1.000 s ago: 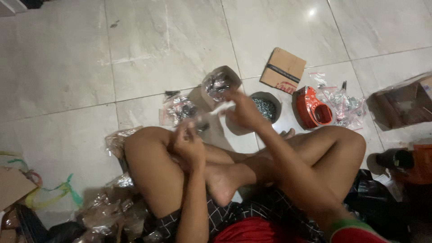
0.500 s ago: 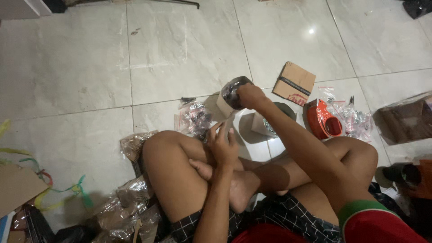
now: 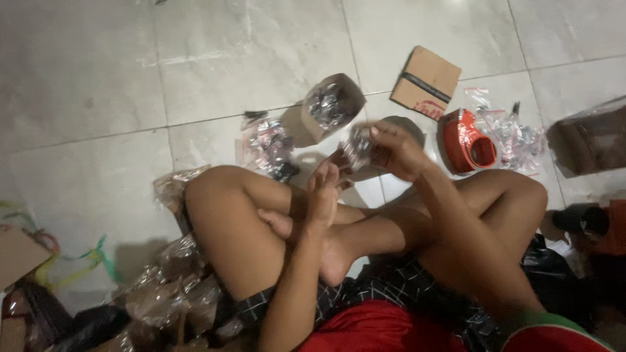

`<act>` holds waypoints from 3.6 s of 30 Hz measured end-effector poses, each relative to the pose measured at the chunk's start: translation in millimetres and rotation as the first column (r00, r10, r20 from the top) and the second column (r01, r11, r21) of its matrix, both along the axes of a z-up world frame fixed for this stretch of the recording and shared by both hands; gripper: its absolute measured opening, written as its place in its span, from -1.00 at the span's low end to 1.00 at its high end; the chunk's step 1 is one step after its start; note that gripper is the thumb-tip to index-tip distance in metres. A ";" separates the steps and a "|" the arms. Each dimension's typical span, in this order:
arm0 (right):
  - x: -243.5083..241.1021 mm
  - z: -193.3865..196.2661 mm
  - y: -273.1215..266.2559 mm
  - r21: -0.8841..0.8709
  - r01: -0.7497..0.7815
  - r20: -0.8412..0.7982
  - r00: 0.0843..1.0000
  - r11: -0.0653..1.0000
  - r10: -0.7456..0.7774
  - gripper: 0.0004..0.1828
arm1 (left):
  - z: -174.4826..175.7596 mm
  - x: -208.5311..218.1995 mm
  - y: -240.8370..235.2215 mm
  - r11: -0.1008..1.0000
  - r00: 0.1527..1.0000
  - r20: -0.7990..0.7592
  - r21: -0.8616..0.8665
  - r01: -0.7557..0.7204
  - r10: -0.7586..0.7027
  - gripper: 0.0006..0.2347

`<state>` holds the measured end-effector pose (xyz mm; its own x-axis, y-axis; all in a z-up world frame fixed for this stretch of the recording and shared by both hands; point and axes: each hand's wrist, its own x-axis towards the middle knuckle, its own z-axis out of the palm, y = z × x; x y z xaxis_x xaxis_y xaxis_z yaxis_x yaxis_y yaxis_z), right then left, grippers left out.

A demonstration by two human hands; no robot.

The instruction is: The person sits on the floor and sorts small metal hardware items, such as screws and bolts, from plastic bags into a container. They handle the items by hand, picking them up and placing them into a pile.

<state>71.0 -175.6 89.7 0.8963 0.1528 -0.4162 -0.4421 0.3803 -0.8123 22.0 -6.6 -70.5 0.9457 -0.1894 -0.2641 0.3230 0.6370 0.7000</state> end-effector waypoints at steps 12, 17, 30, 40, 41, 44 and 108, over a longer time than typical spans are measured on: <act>-24.0 -106.2 -13.1 -0.539 -0.026 0.330 0.913 0.842 0.239 -0.59 | -2.9 -6.1 6.4 0.859 0.973 0.128 0.458 -0.228 0.190 -0.87; -36.8 -131.2 -12.3 -0.559 0.104 0.355 0.927 0.823 0.124 -0.58 | 0.3 -8.2 18.4 0.908 0.990 0.077 0.395 -0.142 0.121 -0.83; -56.0 -53.7 -11.2 -0.871 0.154 0.341 0.874 0.467 0.347 -0.49 | -85.5 -4.8 41.8 0.864 0.983 -0.127 0.501 -0.050 0.130 -0.89; -49.1 -55.7 -16.8 -0.787 0.014 0.401 0.772 0.617 0.494 -0.48 | -54.4 -11.9 18.1 0.860 0.991 -0.128 0.499 0.106 -0.047 -0.85; -47.4 -66.9 -14.6 -0.740 -0.012 0.425 0.767 0.673 0.481 -0.52 | -41.8 -11.5 11.6 0.907 0.990 -0.135 0.413 0.084 -0.030 -0.88; -44.8 -73.8 -14.9 -0.683 -0.063 0.450 0.748 0.727 0.487 -0.62 | 4.1 -9.1 4.5 0.965 0.981 -0.189 0.249 0.083 -0.036 -0.87; -8.7 -87.7 -161.0 0.332 0.311 -0.098 0.950 0.891 -0.296 -0.87 | 18.6 -11.0 -11.6 0.692 0.908 0.420 0.655 -0.304 0.001 -0.64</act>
<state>62.4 -336.6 2.0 0.9036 0.0152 -0.4281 -0.2933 0.7503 -0.5925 11.0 -18.1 -51.9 0.9924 0.0606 0.1073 -0.1034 -0.0638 0.9926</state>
